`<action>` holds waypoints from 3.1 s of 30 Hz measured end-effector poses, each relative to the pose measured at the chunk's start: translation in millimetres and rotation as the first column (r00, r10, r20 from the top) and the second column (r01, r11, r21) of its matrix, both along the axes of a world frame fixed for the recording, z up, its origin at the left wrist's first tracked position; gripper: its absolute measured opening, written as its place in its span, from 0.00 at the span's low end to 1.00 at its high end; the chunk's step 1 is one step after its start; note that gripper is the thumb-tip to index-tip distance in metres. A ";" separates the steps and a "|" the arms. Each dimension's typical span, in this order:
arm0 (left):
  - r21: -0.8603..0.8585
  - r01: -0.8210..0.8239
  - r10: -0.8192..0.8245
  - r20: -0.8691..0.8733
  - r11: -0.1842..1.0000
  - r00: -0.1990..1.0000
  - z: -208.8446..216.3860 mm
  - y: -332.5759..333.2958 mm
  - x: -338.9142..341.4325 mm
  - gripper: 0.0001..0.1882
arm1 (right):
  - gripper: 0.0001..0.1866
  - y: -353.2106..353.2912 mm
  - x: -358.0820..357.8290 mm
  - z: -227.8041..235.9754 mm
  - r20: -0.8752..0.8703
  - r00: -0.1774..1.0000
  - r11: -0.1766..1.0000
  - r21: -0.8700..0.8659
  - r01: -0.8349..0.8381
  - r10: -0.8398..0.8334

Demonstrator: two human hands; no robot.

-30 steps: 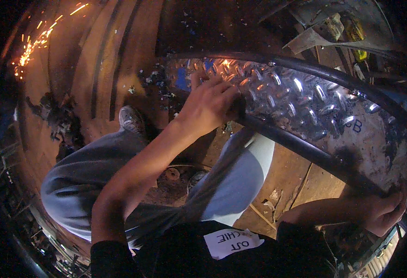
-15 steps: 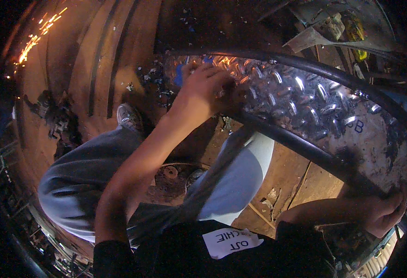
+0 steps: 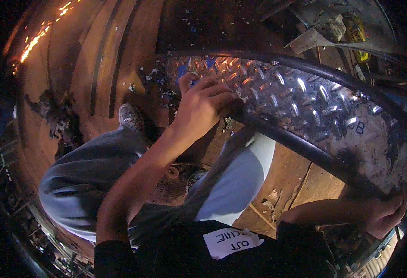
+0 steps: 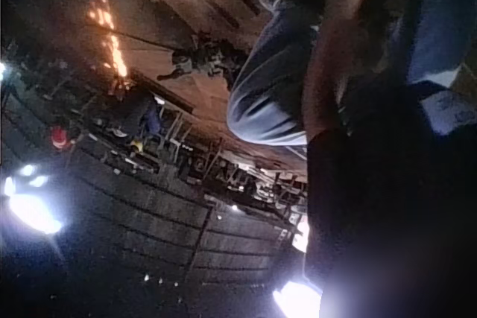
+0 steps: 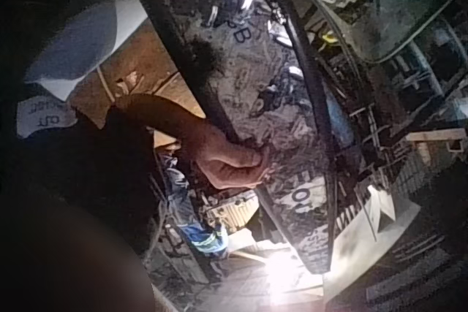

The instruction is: The person uses both hands to peel blue paint or coating off a curved metal frame. They repeatedly scrape and pull at the surface, removing flakes and debris from the frame.

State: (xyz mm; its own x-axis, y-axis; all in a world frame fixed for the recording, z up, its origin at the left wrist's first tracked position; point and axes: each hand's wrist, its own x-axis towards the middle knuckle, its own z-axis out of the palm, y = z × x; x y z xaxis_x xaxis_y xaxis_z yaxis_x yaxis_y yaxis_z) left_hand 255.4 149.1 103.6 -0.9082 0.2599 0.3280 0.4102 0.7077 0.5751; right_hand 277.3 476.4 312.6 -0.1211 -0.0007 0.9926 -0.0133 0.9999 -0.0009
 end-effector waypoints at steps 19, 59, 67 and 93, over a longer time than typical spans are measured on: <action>-0.114 0.091 -0.106 -0.132 0.989 0.986 -20.3 7.9 -20.6 0.25 | 0.10 0.0 -2.2 0.2 -0.015 1.000 1.000 -0.012 0.025 -0.025; 0.169 -0.142 0.149 -0.028 0.975 0.988 -34.2 30.9 -5.4 0.21 | 0.10 17.1 0.6 0.7 -0.008 0.999 0.996 -0.077 -0.043 0.042; 0.440 -0.250 0.199 0.160 0.863 0.967 -29.6 28.7 8.5 0.14 | 0.12 17.4 0.9 4.0 0.057 0.998 1.000 0.000 -0.011 0.011; 0.114 -0.034 0.042 -0.074 0.993 0.996 -29.3 19.8 -11.8 0.16 | 0.12 9.7 -0.5 3.0 0.032 0.999 0.998 -0.061 0.008 -0.007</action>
State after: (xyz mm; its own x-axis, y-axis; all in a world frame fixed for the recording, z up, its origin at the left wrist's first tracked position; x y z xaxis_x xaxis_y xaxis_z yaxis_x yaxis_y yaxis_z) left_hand 243.6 168.9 74.4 -0.8881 0.1833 0.4215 0.4298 0.6561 0.6203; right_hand 276.7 486.0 315.6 -0.1526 0.0612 0.9864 -0.0048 0.9980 -0.0627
